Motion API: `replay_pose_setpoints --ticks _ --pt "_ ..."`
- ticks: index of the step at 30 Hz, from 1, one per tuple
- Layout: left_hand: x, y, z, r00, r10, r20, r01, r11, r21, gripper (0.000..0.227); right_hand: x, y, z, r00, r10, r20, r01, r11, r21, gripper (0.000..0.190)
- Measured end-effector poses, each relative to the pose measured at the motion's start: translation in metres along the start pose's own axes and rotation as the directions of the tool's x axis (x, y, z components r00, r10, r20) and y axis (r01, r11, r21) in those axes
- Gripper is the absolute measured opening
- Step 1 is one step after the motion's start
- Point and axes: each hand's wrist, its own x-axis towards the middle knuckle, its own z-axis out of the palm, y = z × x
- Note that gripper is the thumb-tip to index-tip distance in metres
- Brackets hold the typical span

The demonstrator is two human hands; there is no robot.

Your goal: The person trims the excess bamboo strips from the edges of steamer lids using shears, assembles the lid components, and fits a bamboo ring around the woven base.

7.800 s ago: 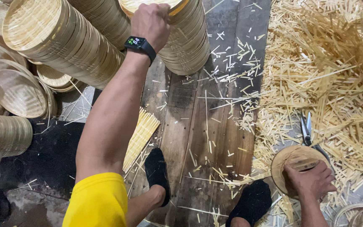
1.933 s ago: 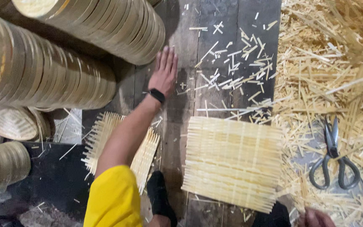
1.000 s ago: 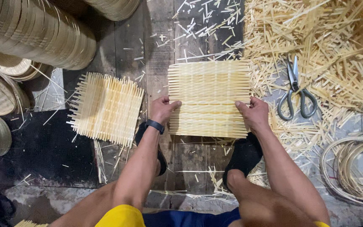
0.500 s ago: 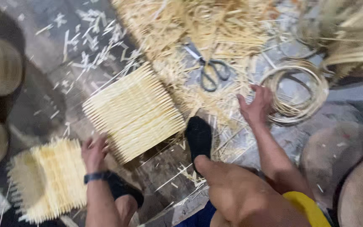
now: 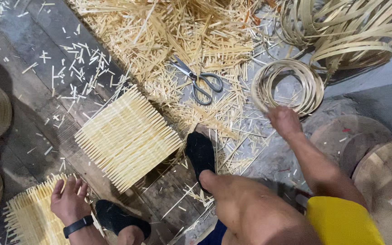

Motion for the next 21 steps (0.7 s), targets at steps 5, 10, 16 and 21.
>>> replay_pose_setpoints --ticks 5,10,16,21 --pt "-0.02 0.021 0.025 0.999 0.047 0.006 -0.047 0.997 0.06 0.043 0.048 -0.015 -0.018 0.969 0.067 -0.238 -0.015 0.977 0.214 0.023" --pt "-0.035 0.025 0.039 0.997 0.016 0.077 -0.016 1.0 0.001 0.04 0.077 -0.032 -0.028 0.993 0.107 -0.049 -0.089 0.956 0.281 0.02" --pt "-0.044 0.026 0.04 0.998 0.031 0.061 -0.035 0.997 0.07 0.036 0.076 -0.04 -0.054 0.992 0.051 -0.115 -0.015 0.956 0.292 0.023" --pt "-0.043 0.016 0.045 0.989 0.079 0.124 -0.089 0.993 0.072 0.036 0.082 -0.045 -0.028 0.99 -0.017 -0.14 0.052 0.967 0.25 0.04"
